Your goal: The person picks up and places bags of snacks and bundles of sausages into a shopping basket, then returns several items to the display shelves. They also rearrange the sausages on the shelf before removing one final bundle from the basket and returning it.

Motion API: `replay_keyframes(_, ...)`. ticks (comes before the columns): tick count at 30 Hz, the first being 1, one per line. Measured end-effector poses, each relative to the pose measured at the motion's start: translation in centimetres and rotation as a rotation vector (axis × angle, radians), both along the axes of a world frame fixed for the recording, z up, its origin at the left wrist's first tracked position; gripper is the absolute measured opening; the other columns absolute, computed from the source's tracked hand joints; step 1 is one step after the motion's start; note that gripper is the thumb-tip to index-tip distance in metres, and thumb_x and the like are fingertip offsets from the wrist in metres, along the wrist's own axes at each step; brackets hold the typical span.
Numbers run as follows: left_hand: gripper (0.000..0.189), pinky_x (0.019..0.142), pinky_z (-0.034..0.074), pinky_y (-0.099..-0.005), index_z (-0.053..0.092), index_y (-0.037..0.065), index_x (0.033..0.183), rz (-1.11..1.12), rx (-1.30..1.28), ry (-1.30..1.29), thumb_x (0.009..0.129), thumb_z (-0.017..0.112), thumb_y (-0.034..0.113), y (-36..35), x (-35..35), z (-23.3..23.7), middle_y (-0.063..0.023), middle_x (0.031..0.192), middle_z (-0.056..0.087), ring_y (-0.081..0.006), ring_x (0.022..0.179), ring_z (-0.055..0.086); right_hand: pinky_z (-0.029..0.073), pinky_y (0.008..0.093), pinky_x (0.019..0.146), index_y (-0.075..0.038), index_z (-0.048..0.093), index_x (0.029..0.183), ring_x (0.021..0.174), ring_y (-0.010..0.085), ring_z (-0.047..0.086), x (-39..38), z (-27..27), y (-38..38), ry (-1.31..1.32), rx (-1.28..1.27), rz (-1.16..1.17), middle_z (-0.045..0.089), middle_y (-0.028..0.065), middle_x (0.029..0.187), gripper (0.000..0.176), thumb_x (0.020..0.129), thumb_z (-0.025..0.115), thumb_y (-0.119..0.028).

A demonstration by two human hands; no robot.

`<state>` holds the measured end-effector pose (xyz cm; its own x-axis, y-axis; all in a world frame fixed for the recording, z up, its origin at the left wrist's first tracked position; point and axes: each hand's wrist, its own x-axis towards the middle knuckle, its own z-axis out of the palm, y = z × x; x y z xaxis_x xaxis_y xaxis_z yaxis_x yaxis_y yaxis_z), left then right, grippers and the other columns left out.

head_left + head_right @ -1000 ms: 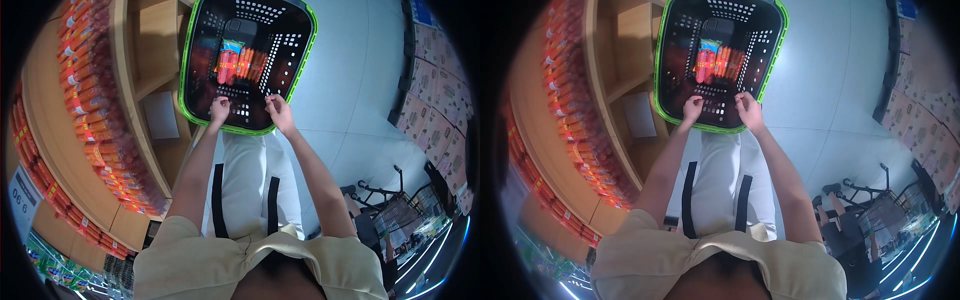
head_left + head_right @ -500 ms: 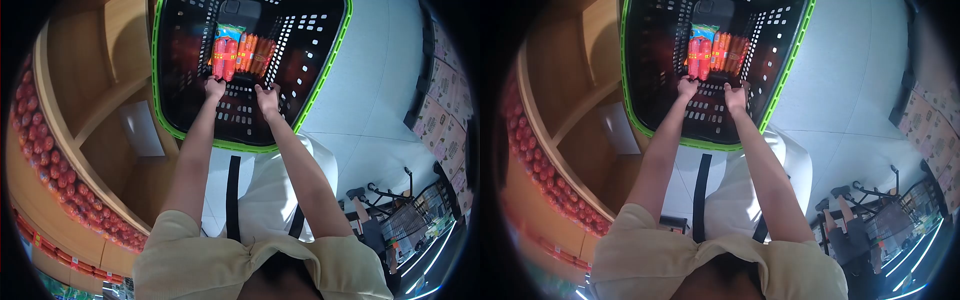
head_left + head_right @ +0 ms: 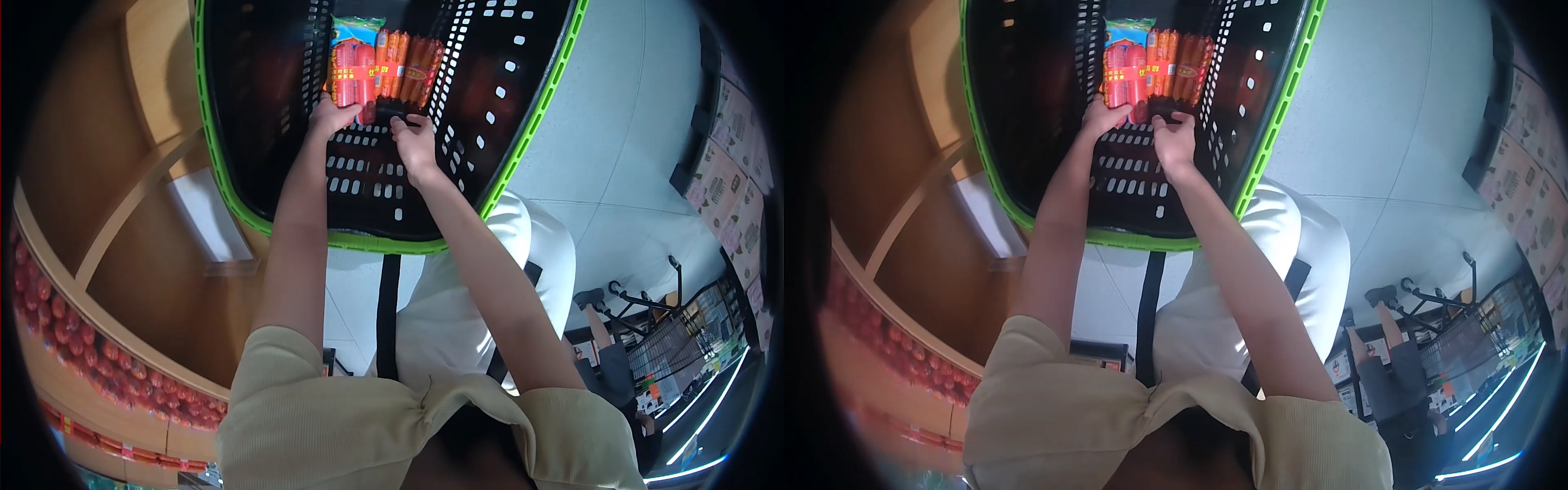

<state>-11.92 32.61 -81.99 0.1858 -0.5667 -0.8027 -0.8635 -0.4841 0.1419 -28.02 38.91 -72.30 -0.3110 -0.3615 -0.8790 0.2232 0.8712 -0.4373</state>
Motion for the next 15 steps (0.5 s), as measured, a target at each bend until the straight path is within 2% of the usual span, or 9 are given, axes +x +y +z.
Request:
replay_keyframes(2,0.067,0.081,0.052,-0.0335,0.047,-0.002,0.114,0.315,0.186,0.369,0.068,0.07,0.041,-0.3,0.1,3.0,-0.0165,0.102,0.061,-0.0267,0.091,0.063,0.045,0.0328,0.079,0.0,0.04,0.117,0.086,0.0227,0.059,-0.6,2.2,0.7,0.018,0.084,0.026,0.06,0.0155,0.097,0.052,0.08,0.063,-0.028)
replay_keyframes(3,0.057,0.079,0.052,-0.0316,0.049,0.004,0.113,0.475,0.313,0.501,0.073,0.064,0.042,-0.4,0.2,4.6,-0.0116,0.099,0.062,-0.022,0.083,0.065,0.042,0.0322,0.083,0.003,0.039,0.119,0.089,0.0191,0.053,-1.0,3.9,0.8,-0.006,0.167,0.048,0.055,0.0137,0.099,0.057,0.081,0.063,-0.031)
replay_keyframes(4,0.057,0.079,0.052,-0.0316,0.049,0.004,0.113,0.474,0.312,0.49,0.073,0.064,0.042,-0.2,0.4,6.3,-0.0116,0.099,0.062,-0.022,0.083,0.065,0.041,0.0334,0.086,0.003,0.039,0.12,0.093,0.0219,0.053,-1.4,5.2,1.2,0.064,0.206,0.138,0.055,0.014,0.099,0.063,0.08,0.062,-0.04)
replay_keyframes(6,0.053,0.079,0.052,-0.0324,0.049,0.005,0.113,0.78,0.424,0.679,0.075,0.062,0.038,0.6,0.4,9.7,-0.01,0.097,0.062,-0.0205,0.078,0.065,0.038,0.033,0.091,0.003,0.039,0.121,0.101,0.0242,0.052,-2.4,7.9,1.7,0.167,0.232,0.252,0.054,0.0158,0.105,0.069,0.079,0.061,-0.048)
replay_keyframes(8,0.046,0.079,0.053,-0.0345,0.046,0.005,0.113,0.787,0.325,0.648,0.076,0.061,0.029,2.2,-0.4,14.3,-0.0078,0.103,0.055,-0.0182,0.093,0.059,0.041,0.038,0.091,0.001,0.038,0.125,0.109,0.028,0.052,-3.6,9.0,2.1,0.034,0.189,0.181,0.051,0.0216,0.116,0.08,0.076,0.059,-0.059)
replay_keyframes(10,0.045,0.078,0.054,-0.037,0.043,0.005,0.112,0.722,0.263,0.709,0.076,0.061,0.023,4.1,-1.2,19.0,-0.0076,0.106,0.052,-0.0181,0.1,0.055,0.044,0.0432,0.088,0.001,0.038,0.126,0.107,0.031,0.053,-4.8,12.9,1.7,-0.222,0.23,0.069,0.051,0.0223,0.116,0.085,0.076,0.054,-0.065)
replay_keyframes(11,0.045,0.072,0.056,-0.0386,0.043,0.006,0.109,0.727,0.243,0.747,0.075,0.065,0.025,5.3,-1.5,20.5,-0.0094,0.101,0.055,-0.02,0.091,0.06,0.043,0.0464,0.089,0.001,0.037,0.127,0.107,0.0325,0.053,-5.4,13.6,1.7,-0.345,0.232,0.139,0.05,0.0224,0.119,0.088,0.076,0.049,-0.069)
replay_keyframes(12,0.046,0.074,0.056,-0.0392,0.042,0.006,0.111,0.765,0.26,0.74,0.075,0.065,0.023,6.1,-2.0,21.8,-0.0099,0.102,0.056,-0.0203,0.092,0.059,0.043,0.0464,0.089,0.001,0.037,0.127,0.107,0.0325,0.053,-5.3,14.3,1.9,-0.349,0.228,0.138,0.05,0.0224,0.119,0.088,0.076,0.049,-0.069)
replay_keyframes(15,0.045,0.076,0.052,-0.0363,0.041,0.008,0.119,0.752,0.402,0.895,0.08,0.054,0.027,7.8,-3.1,25.2,-0.0075,0.104,0.054,-0.0191,0.092,0.058,0.049,0.0466,0.08,0.005,0.038,0.125,0.1,0.0296,0.058,-3.5,14.3,3.1,-0.354,0.252,0.115,0.052,0.0203,0.116,0.091,0.075,0.049,-0.07)
